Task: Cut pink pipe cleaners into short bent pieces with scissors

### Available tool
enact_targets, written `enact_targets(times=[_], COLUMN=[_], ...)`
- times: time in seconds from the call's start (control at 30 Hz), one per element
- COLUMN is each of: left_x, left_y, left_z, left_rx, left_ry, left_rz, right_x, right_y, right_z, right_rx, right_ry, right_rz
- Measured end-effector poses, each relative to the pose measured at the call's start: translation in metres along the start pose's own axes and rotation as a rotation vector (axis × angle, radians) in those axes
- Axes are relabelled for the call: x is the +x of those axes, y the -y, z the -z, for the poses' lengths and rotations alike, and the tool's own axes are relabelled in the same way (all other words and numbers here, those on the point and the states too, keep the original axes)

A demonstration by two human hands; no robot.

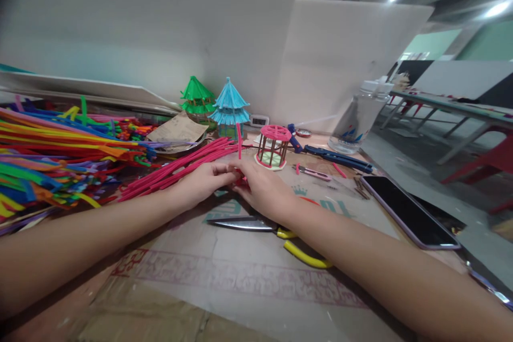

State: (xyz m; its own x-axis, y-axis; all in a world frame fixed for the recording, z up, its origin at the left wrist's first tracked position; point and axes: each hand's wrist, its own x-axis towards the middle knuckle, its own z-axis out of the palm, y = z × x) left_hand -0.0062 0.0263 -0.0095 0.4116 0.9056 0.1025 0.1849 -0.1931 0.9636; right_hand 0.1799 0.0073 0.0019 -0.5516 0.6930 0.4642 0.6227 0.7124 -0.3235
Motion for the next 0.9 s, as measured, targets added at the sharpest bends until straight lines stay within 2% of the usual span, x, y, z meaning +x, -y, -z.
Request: enact_targets(times=[0.37,0.47,0.57,0.63,0.73,0.9], left_x=[-0.002,-0.003,-0.004,-0.004,-0.006,-0.014], left_y=[0.002,-0.002,-0.004,-0.004,-0.006,-0.019], left_z=[0.001,0.001,0.001,0.0,-0.002,-0.005], left_rx=[0.122,0.128,0.098,0.053,0.042,0.149], left_ry=[-0.06,-0.063,-0.068,-0.058,-0.037,-0.036], left_rz=[-0.007,-0.043,-0.062,-0.046,-0.048,-0.067], right_x=[-0.001,0.0,0.004,0.007,0.009,0.008], right_y=[0.003,0.003,0.001,-0.001,-0.002,0.004], right_z=[0.002,0.002,0.002,0.003,0.004,0.007], right_rx=[0.014,0.182,0.44,0.515,0.498,0.392], right_ry=[0.006,-0.035,-0.168,-0.202,-0.15,-0.102], right_rz=[-0.098,-0.124,-0.192,-0.26,-0.34,-0.361])
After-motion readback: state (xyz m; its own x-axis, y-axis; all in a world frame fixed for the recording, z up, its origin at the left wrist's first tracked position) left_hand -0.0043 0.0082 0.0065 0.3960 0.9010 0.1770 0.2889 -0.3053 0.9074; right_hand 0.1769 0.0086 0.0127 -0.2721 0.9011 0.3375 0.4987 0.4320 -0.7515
